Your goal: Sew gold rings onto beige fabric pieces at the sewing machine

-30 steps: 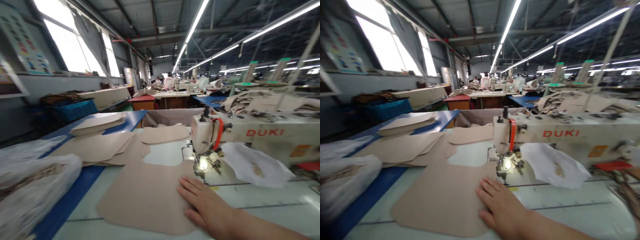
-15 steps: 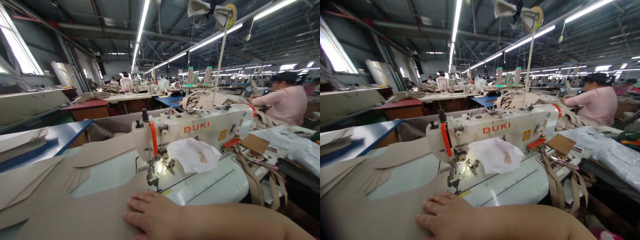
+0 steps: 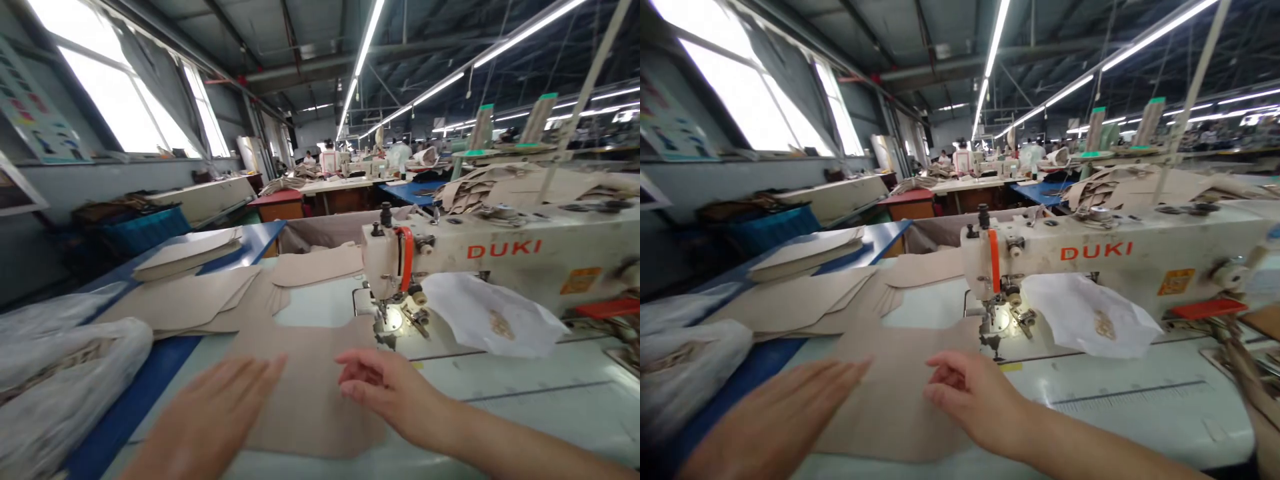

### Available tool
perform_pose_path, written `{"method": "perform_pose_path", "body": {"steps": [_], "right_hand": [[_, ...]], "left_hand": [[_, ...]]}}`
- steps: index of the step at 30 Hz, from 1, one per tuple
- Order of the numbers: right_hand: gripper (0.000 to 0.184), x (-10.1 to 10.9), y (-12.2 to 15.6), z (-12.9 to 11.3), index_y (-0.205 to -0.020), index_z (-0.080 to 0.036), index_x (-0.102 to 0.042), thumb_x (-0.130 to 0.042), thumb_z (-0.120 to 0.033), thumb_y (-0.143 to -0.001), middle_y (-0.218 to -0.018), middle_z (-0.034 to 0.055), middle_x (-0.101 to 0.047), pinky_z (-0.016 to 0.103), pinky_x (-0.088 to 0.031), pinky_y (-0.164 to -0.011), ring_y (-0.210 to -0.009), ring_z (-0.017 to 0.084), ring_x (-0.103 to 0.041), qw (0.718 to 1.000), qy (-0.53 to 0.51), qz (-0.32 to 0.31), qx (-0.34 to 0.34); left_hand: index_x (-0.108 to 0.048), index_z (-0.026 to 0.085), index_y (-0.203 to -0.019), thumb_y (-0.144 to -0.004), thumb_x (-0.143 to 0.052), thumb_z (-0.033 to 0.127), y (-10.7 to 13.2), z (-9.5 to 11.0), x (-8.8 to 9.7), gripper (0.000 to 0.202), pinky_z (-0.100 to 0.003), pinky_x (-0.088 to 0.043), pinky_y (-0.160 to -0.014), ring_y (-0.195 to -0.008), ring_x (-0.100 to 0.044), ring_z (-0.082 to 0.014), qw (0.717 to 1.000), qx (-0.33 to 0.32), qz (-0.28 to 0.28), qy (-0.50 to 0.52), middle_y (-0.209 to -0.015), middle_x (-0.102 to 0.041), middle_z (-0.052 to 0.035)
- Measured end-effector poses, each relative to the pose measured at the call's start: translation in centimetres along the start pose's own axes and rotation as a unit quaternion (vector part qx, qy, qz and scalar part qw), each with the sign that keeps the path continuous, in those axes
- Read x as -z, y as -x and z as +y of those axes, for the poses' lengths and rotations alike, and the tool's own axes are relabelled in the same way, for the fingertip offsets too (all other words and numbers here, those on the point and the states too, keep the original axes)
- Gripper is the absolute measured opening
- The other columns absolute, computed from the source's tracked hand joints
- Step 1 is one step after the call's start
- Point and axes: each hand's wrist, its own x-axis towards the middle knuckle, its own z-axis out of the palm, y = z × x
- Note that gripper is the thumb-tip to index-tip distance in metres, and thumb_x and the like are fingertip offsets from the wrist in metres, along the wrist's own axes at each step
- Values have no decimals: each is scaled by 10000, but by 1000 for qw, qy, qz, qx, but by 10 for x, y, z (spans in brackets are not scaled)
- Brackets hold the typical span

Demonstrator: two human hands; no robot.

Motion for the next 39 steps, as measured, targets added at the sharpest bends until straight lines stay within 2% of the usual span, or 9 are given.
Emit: {"method": "perform_pose_path", "body": {"steps": [5,9,14,20,23,26,28,33,39], "right_hand": [[416,1,2,5,-846,-129,-617,-743,-469,-642,-708,23,-653,291,-494,-659,-665,156,-648,972,-216,30,-91],[420,17,5,17,-774,-126,-618,-786,-455,-574,-657,9,-649,270,-488,-615,-614,146,-644,961,-234,106,-99],[403,24,0,33,-764,-138,-645,-774,-472,-579,-658,8,-650,258,-481,-603,-608,143,-638,960,-220,161,-71],[168,54,20,19,-844,-176,-695,-594,-307,-813,-745,15,-677,234,-483,-667,-714,141,-640,985,15,171,7],[215,106,44,4,-977,-178,-674,-480,-201,-885,-921,42,-690,228,-455,-793,-867,142,-628,924,327,194,52],[252,163,58,0,-1029,-181,-652,-448,-130,-890,-1012,51,-679,214,-442,-816,-928,142,-620,782,566,222,-135],[229,188,58,4,-979,-144,-670,-470,-116,-870,-1012,101,-677,259,-448,-822,-953,193,-624,741,604,212,-203],[97,195,39,19,-786,-89,-685,-593,-116,-795,-858,155,-691,308,-488,-730,-825,236,-660,702,625,158,-303],[216,189,27,25,-926,-112,-632,-560,-310,-881,-961,72,-661,378,-479,-819,-890,178,-623,691,624,136,-339]], "left_hand": [[-585,193,-1151,-817,-348,41,-42,46,-20,436,-337,-525,-711,-789,-653,-219,990,-117,36,-62,-889,-720,-56],[-594,207,-1143,-882,-309,141,-62,53,-42,391,-284,-538,-747,-813,-678,-189,993,-47,87,58,-968,-725,-44],[-649,254,-1075,-856,-410,386,-88,51,-48,350,-231,-543,-720,-825,-690,-189,927,188,-64,319,-914,-739,-8],[-704,259,-761,-767,-528,452,-121,58,-67,262,-216,-506,-606,-648,-654,-186,864,179,-166,441,-654,-698,19],[-695,248,-778,-725,-573,485,-121,45,-97,272,-213,-501,-587,-611,-638,-180,832,215,-161,485,-617,-682,16],[-680,228,-791,-692,-605,519,-115,33,-125,316,-216,-501,-528,-534,-611,-173,788,254,-159,538,-552,-657,10],[-672,225,-813,-666,-630,533,-111,29,-138,343,-221,-511,-526,-528,-613,-178,768,279,-157,554,-543,-659,7],[-661,248,-883,-629,-665,541,-105,28,-148,388,-226,-541,-630,-626,-658,-194,753,300,-155,564,-650,-708,1],[-677,241,-833,-561,-669,543,-110,33,-133,406,-268,-547,-649,-622,-661,-216,744,316,-156,568,-637,-703,-3]]}}
